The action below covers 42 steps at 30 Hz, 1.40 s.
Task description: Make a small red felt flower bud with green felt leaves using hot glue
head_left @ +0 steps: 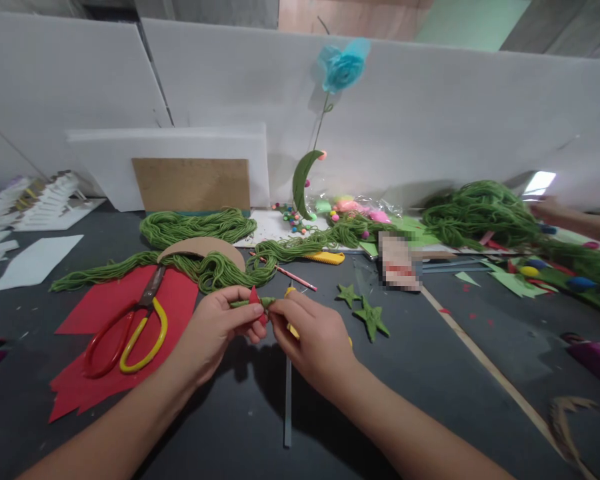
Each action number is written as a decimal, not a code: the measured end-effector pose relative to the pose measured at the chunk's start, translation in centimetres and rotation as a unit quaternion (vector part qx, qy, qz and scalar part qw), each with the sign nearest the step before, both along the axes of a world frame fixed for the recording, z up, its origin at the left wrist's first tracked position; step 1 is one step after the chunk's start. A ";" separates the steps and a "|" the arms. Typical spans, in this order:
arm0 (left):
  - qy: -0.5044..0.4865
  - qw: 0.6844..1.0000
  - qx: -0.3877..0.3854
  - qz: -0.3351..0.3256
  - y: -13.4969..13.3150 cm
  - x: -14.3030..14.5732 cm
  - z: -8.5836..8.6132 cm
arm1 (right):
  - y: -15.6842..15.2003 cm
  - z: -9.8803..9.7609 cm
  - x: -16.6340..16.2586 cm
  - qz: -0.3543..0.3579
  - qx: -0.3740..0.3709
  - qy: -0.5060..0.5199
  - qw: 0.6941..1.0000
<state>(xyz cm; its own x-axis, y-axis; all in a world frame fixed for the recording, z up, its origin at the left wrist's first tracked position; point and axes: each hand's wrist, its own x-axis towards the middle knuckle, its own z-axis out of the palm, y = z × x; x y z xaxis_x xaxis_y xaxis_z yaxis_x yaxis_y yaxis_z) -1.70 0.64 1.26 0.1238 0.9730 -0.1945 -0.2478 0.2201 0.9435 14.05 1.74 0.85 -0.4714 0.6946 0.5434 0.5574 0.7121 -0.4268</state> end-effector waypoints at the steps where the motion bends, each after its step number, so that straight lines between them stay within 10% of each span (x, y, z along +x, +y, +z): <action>1: 0.011 1.000 0.000 0.006 0.0 0.0 0.0 | -0.1 -0.1 0.1 -0.003 0.053 -0.037 0.998; 6: 0.068 0.997 0.007 0.026 0.1 0.1 0.1 | -0.3 0.3 0.3 0.008 0.157 -0.147 0.977; 12: 0.169 0.986 0.000 -0.018 -0.1 0.5 0.5 | 0.1 1.5 0.9 0.056 0.099 -0.216 0.970; 18: 0.176 0.974 -0.043 -0.136 -0.4 0.0 1.2 | 1.7 2.7 1.9 0.113 -0.271 -0.068 0.954; 24: 0.092 0.980 -0.039 -0.170 -0.5 -0.3 1.4 | 2.6 1.8 2.1 0.175 -0.624 0.172 0.742; 31: -0.002 0.991 -0.068 -0.115 -0.4 -0.4 0.9 | 2.1 0.9 1.0 0.142 -0.656 0.265 0.692; 42: 0.069 0.995 -0.035 -0.070 -0.3 -0.4 1.2 | 1.6 0.7 0.3 0.104 -0.636 0.314 0.697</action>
